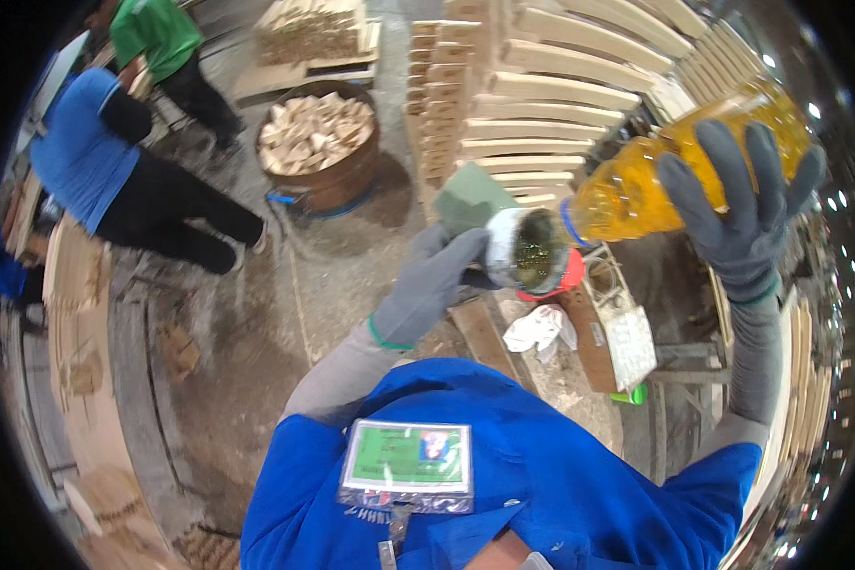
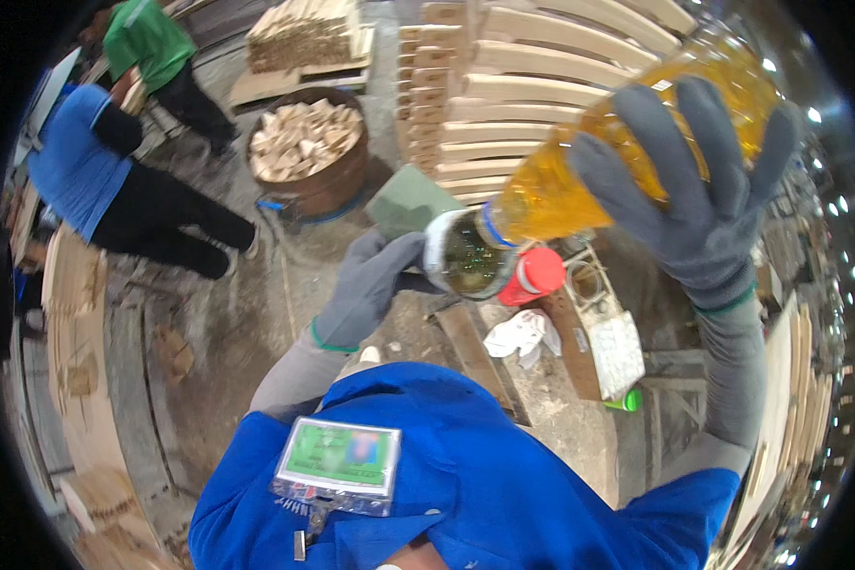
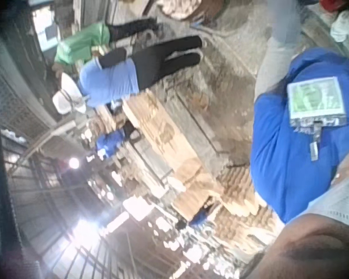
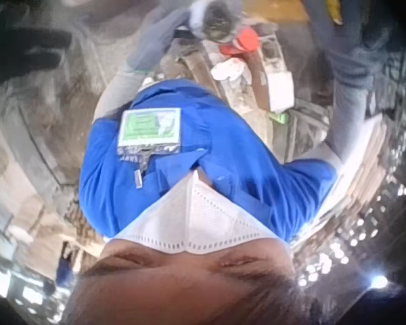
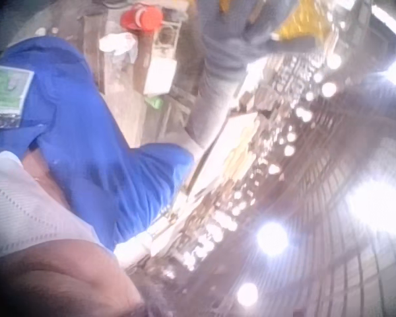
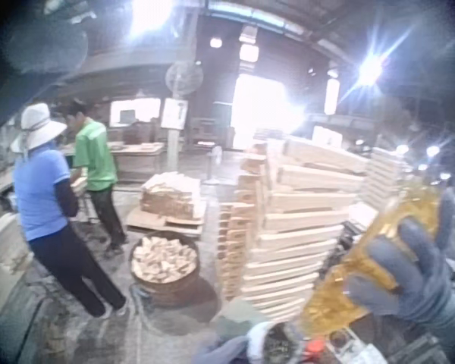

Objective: The person pours liquids from two bottles into a small container, then uses a power drill with a mixing attachment to blend the contents. They add a white powder from a bag and continue mixing before moving the container to a workbench.

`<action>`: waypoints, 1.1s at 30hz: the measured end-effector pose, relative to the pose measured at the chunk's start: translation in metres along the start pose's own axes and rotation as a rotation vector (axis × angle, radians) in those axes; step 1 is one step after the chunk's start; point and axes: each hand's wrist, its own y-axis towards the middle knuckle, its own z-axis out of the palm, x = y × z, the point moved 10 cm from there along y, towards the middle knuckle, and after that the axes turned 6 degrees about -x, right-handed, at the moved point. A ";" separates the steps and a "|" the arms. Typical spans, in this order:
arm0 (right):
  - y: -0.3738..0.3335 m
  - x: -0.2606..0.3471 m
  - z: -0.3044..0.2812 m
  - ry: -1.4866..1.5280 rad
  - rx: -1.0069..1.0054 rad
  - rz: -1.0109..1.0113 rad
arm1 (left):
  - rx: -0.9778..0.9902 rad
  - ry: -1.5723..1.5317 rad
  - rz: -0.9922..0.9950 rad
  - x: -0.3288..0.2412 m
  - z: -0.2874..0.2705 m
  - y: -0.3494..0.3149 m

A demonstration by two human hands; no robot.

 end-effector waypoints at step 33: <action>-0.012 -0.008 -0.014 -0.033 -0.066 0.102 | 0.018 -0.098 -0.077 0.021 0.000 0.008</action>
